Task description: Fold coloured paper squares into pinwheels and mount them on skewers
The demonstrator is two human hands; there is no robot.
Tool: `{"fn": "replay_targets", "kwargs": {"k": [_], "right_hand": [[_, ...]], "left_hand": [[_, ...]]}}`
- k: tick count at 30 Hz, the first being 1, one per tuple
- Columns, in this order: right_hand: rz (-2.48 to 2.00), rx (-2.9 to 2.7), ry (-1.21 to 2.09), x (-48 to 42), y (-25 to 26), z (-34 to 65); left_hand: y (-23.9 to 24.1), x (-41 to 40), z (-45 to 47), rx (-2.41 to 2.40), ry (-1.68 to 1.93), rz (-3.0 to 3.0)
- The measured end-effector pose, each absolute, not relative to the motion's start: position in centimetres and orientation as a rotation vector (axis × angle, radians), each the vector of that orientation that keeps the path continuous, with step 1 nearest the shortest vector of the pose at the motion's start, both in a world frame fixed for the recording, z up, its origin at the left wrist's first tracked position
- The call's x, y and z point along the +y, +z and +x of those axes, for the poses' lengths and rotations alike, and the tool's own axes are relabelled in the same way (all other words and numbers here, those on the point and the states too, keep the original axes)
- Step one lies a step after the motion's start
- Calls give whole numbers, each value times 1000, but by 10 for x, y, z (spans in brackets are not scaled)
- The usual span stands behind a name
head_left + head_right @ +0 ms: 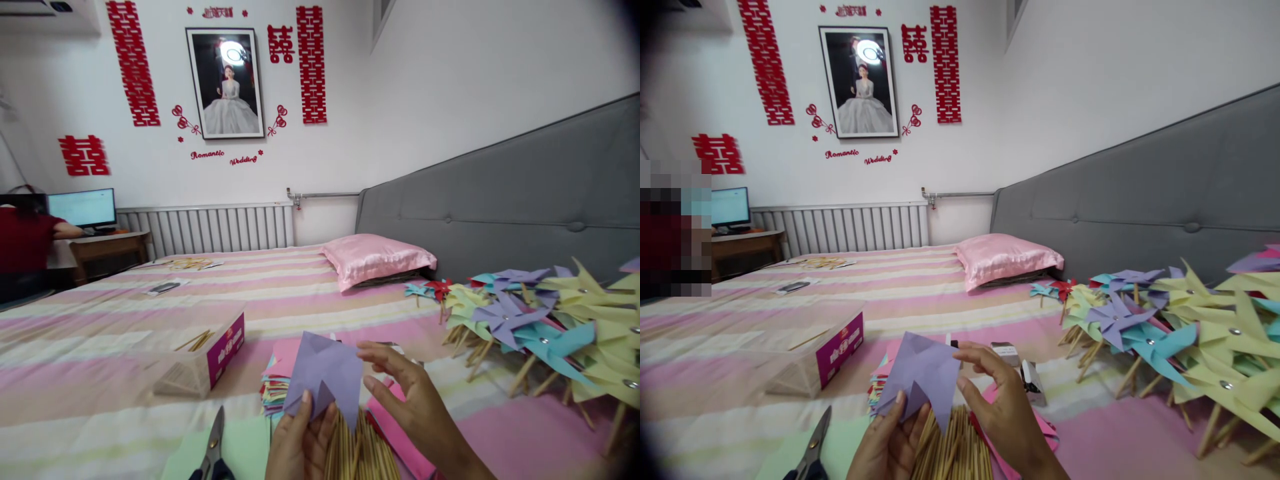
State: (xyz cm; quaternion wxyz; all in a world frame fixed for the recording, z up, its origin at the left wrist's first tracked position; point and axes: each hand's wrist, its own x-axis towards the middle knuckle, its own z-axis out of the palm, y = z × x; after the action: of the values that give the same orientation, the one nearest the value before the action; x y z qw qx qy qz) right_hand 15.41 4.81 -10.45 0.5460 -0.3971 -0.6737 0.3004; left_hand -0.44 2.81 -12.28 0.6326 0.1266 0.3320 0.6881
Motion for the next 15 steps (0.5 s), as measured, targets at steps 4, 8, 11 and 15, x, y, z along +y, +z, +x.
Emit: {"fn": "replay_targets", "kwargs": {"k": [4, 8, 11, 15], "right_hand": [[-876, -1607, 1023, 45, -102, 149], [-919, -1588, 1070, 48, -105, 147], [-936, -1562, 1123, 51, -111, 146], [-900, -1487, 1221, 52, -116, 144]], "left_hand": [[-121, 25, 0, 744, 1549, 332], [-123, 24, 1, 733, 1485, 355], [-127, 25, -1, 736, 1450, 379], [-131, 25, -3, 734, 1441, 422]]}}
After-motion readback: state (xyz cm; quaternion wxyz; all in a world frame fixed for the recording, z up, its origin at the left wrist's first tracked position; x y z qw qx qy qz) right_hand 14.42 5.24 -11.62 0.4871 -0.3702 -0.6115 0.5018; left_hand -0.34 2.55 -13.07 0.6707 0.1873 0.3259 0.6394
